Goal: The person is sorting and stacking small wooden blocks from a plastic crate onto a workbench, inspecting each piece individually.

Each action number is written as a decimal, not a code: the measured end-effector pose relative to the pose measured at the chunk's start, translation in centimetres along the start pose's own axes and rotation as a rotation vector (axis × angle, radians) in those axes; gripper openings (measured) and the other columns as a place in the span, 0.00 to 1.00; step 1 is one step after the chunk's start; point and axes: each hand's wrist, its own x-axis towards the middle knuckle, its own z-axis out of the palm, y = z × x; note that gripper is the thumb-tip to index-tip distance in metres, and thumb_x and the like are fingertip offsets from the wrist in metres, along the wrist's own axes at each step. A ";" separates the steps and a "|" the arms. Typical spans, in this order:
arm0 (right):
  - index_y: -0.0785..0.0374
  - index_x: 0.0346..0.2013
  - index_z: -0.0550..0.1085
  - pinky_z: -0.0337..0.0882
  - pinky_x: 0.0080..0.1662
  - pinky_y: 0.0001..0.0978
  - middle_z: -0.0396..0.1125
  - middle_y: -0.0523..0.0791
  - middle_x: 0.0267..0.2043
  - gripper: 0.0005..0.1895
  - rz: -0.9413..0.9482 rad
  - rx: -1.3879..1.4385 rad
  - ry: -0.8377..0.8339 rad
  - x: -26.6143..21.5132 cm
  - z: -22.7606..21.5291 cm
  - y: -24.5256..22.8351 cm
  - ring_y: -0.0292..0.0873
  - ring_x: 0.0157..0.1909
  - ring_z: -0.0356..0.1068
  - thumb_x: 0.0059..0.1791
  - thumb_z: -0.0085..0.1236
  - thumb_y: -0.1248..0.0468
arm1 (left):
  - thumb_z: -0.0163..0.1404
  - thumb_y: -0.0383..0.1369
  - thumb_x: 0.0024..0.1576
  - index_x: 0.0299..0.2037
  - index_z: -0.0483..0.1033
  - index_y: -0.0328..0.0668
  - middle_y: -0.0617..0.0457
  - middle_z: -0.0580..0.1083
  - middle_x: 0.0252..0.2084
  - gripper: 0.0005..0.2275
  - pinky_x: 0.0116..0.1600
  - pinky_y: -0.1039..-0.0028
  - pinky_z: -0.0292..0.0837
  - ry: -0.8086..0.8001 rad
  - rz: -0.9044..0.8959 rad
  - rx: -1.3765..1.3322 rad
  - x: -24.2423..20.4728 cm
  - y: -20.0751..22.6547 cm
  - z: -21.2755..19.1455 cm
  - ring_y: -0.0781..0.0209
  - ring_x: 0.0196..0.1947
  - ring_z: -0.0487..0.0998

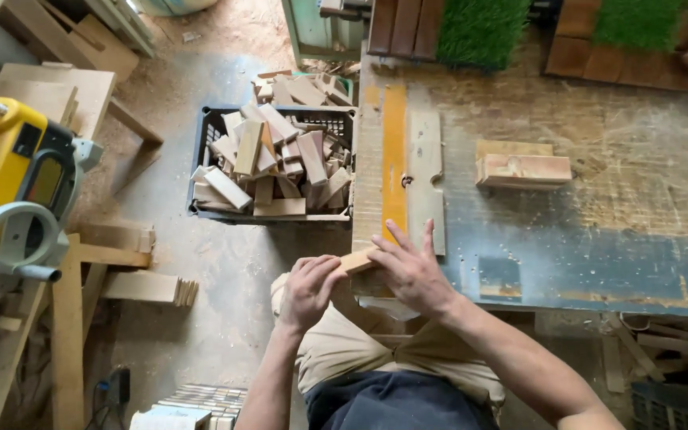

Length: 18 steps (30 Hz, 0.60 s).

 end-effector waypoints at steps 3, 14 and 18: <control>0.51 0.50 0.78 0.74 0.53 0.45 0.76 0.39 0.40 0.19 0.173 0.485 0.035 0.9 0.9 1.8 0.45 0.50 0.75 0.44 0.68 0.63 | 0.57 0.45 0.59 0.42 0.86 0.59 0.54 0.82 0.30 0.09 0.44 0.65 0.78 -0.018 -0.612 -0.263 0.6 0.6 -0.4 0.58 0.35 0.83; 0.69 0.58 0.72 0.83 0.40 0.43 0.73 0.53 0.46 0.19 0.842 1.466 0.047 4.3 0.2 2.0 0.46 0.38 0.76 0.51 0.57 0.71 | 0.38 0.47 0.67 0.65 0.70 0.40 0.41 0.80 0.45 0.24 0.44 0.63 0.83 0.190 -0.918 -1.214 2.0 0.1 -1.1 0.54 0.40 0.83; 0.67 0.68 0.64 0.79 0.50 0.50 0.68 0.55 0.59 0.30 0.690 1.594 -0.075 3.4 0.4 3.2 0.47 0.50 0.74 0.50 0.55 0.74 | 0.35 0.52 0.65 0.69 0.66 0.40 0.36 0.79 0.49 0.29 0.46 0.59 0.82 0.146 -0.887 -1.467 0.6 -1.9 -0.8 0.48 0.44 0.83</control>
